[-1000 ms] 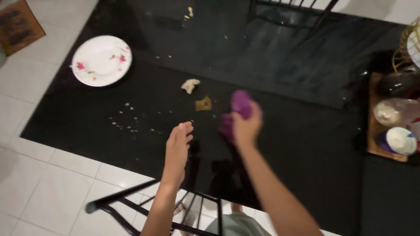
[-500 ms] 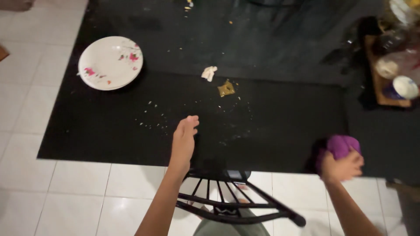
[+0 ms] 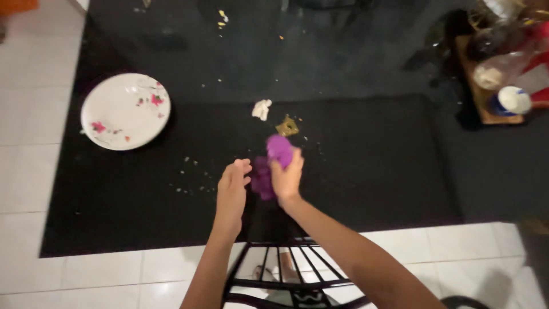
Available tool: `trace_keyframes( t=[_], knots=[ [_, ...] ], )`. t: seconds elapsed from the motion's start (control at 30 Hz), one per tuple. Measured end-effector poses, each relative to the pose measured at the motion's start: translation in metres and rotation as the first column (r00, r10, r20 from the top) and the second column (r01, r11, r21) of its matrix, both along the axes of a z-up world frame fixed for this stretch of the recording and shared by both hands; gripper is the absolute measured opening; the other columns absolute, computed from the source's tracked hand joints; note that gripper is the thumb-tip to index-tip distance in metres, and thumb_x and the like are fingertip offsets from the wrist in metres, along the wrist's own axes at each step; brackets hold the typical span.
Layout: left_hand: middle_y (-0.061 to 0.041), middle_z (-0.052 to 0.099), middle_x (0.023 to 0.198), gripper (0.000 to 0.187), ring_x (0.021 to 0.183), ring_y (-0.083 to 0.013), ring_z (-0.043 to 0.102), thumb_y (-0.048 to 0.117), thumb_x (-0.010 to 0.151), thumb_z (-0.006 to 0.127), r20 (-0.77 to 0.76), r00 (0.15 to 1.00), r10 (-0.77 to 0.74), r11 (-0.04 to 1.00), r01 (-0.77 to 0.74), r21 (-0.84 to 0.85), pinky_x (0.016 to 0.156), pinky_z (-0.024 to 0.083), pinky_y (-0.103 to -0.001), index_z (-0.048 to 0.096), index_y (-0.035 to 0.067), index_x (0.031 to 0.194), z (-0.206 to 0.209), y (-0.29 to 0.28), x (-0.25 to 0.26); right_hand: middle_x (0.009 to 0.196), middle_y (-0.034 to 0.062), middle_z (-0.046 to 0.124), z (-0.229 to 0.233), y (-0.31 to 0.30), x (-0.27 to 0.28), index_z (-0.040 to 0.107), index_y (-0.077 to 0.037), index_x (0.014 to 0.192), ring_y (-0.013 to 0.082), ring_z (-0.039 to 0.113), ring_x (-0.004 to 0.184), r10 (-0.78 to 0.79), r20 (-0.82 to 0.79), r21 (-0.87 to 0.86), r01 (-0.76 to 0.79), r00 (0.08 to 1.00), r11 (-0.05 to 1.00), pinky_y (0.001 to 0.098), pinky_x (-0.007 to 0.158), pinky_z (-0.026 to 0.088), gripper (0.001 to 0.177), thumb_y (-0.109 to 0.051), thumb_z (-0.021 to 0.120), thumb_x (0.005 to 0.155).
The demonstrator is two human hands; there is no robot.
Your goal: Cleaning a black dining table by wiping it with a purple cloth and organizing condiment bottles and a tray.
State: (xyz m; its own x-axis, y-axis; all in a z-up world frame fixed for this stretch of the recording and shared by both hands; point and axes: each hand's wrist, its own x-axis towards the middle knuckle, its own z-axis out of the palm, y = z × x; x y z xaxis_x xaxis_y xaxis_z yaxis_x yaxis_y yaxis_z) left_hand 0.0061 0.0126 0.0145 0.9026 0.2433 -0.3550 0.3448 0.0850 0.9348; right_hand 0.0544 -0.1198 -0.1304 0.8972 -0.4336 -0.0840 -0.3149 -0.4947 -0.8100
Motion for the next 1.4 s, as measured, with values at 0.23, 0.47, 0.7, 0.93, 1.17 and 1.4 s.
trace_keyframes(
  t=[0.23, 0.47, 0.7, 0.93, 1.17, 1.4],
  knots=[
    [-0.015, 0.067, 0.134, 0.056, 0.122, -0.0275, 0.062, 0.045, 0.105, 0.037, -0.077, 0.997, 0.018, 0.998, -0.013, 0.069, 0.104, 0.047, -0.038, 0.061, 0.005, 0.135, 0.035, 0.021, 0.029, 0.119, 0.0135, 0.058, 0.147, -0.154, -0.006, 0.050, 0.000, 0.133, 0.0269, 0.072, 0.087, -0.058, 0.078, 0.269, 0.035, 0.995, 0.963, 0.0417, 0.070, 0.062, 0.052, 0.000, 0.062, 0.083],
    [-0.011, 0.066, 0.137, 0.059, 0.126, -0.0276, 0.060, 0.051, 0.101, 0.037, -0.200, 0.978, 0.054, 0.997, -0.043, 0.059, 0.105, 0.043, -0.043, 0.060, 0.010, 0.137, 0.025, 0.031, 0.039, 0.150, 0.0241, 0.043, -0.007, -0.321, -0.027, 0.044, -0.004, 0.149, 0.0491, 0.049, 0.119, -0.501, -0.080, -0.751, 0.278, 0.862, 0.598, 0.0609, 0.087, 0.047, 0.086, -0.041, 0.085, 0.082],
    [-0.010, 0.065, 0.136, 0.058, 0.124, -0.0243, 0.059, 0.051, 0.103, 0.038, -0.252, 0.968, 0.014, 0.999, 0.000, 0.053, 0.101, 0.044, -0.041, 0.061, 0.012, 0.138, 0.014, 0.011, 0.053, 0.130, 0.0154, 0.056, -0.014, -0.097, 0.018, 0.054, -0.008, 0.138, 0.0324, 0.062, 0.099, -0.365, -0.129, -0.895, 0.050, 0.922, 0.444, 0.0436, 0.072, 0.053, 0.074, -0.041, 0.078, 0.076],
    [-0.011, 0.068, 0.134, 0.058, 0.119, -0.0261, 0.062, 0.049, 0.101, 0.041, -0.130, 0.990, -0.046, 0.997, 0.053, 0.048, 0.099, 0.047, -0.041, 0.063, 0.008, 0.135, 0.024, 0.008, 0.069, 0.103, 0.0191, 0.067, 0.142, -0.111, 0.027, 0.050, -0.008, 0.128, 0.0241, 0.070, 0.071, -0.013, -0.002, 0.683, 0.011, 1.000, 0.730, 0.0374, 0.057, 0.055, 0.044, 0.000, 0.065, 0.087],
    [-0.009, 0.067, 0.135, 0.057, 0.121, -0.0229, 0.062, 0.051, 0.102, 0.039, -0.227, 0.967, -0.116, 0.987, 0.138, 0.084, 0.100, 0.047, -0.039, 0.062, 0.011, 0.136, 0.005, 0.012, 0.071, 0.119, 0.0167, 0.066, 0.052, -0.397, -0.029, 0.053, -0.003, 0.137, 0.0287, 0.067, 0.103, -0.429, 0.018, -0.100, 0.429, 0.903, 0.898, 0.0437, 0.089, 0.056, 0.055, -0.018, 0.077, 0.090],
    [-0.010, 0.069, 0.135, 0.057, 0.119, -0.0265, 0.063, 0.049, 0.100, 0.041, -0.221, 0.956, -0.192, 0.980, 0.200, 0.014, 0.099, 0.046, -0.040, 0.065, 0.009, 0.134, -0.027, 0.051, 0.073, 0.137, 0.0230, 0.051, -0.010, -0.297, 0.039, 0.047, -0.009, 0.146, 0.0455, 0.057, 0.114, -0.688, -0.100, -0.611, 0.501, 0.719, 0.612, 0.0588, 0.092, 0.052, 0.076, -0.052, 0.078, 0.091]
  ],
)
